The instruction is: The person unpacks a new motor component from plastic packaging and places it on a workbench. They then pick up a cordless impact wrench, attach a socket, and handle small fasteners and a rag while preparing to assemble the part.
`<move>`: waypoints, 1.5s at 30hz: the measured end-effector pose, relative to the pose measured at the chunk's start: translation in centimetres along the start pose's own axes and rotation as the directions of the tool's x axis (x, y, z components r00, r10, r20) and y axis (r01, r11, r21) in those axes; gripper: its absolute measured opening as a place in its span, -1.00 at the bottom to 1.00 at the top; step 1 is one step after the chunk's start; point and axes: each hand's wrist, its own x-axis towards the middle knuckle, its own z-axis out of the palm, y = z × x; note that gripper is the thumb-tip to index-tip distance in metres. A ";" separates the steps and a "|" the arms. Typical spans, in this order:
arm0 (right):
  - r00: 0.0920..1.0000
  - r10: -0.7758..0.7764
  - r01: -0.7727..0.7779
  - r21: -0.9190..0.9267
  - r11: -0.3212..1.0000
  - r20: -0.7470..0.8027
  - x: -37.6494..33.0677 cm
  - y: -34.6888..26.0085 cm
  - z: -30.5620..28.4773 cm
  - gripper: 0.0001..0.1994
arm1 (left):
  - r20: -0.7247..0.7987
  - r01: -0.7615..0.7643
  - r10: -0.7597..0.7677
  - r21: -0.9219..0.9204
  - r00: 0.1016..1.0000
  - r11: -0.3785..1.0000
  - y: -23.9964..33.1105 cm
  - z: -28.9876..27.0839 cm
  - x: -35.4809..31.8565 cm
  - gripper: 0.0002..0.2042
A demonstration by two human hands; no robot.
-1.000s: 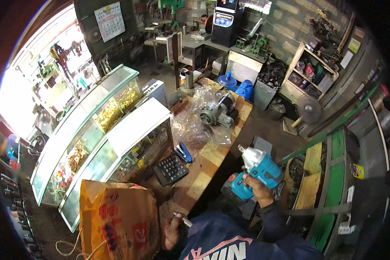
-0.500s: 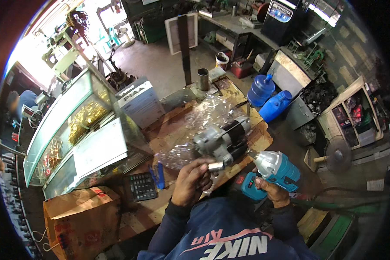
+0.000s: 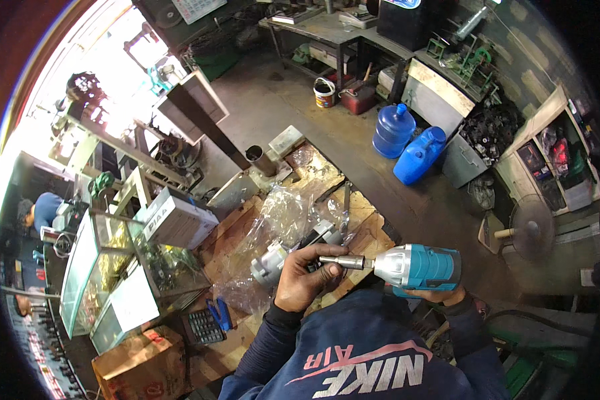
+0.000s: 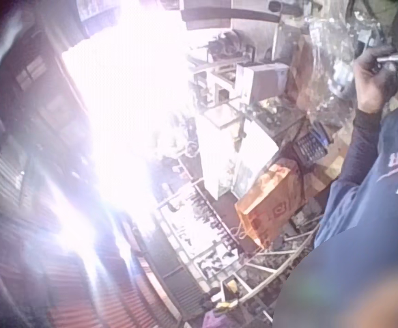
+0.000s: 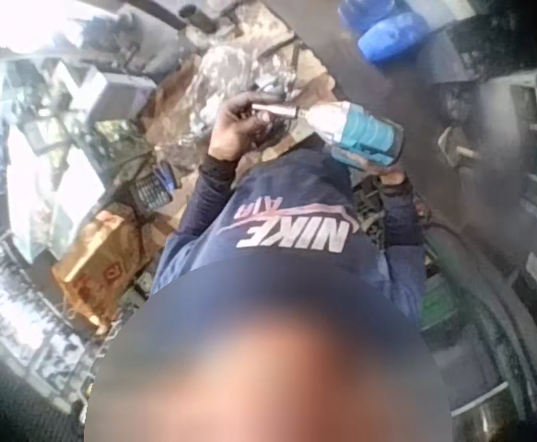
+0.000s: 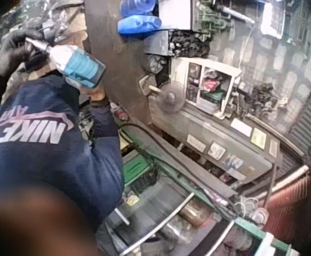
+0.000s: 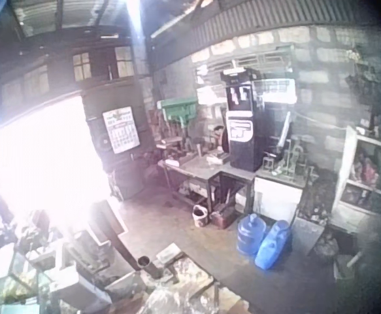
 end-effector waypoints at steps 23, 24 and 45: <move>0.891 -0.132 -0.083 0.441 0.894 0.435 8.3 25.9 -16.5 -0.26 | -0.417 0.215 -0.261 -0.153 0.871 0.964 -5.9 13.0 15.0 -0.74; 0.870 -0.124 -0.145 0.488 0.861 0.477 8.2 27.1 -17.3 -0.26 | -0.451 0.241 -0.300 -0.186 0.840 0.953 -6.4 14.2 15.6 -0.66; 0.807 -0.373 0.038 0.590 0.806 0.458 11.3 32.6 -15.6 -0.32 | -0.686 0.184 0.292 0.531 0.666 0.827 -8.0 19.6 17.8 -0.67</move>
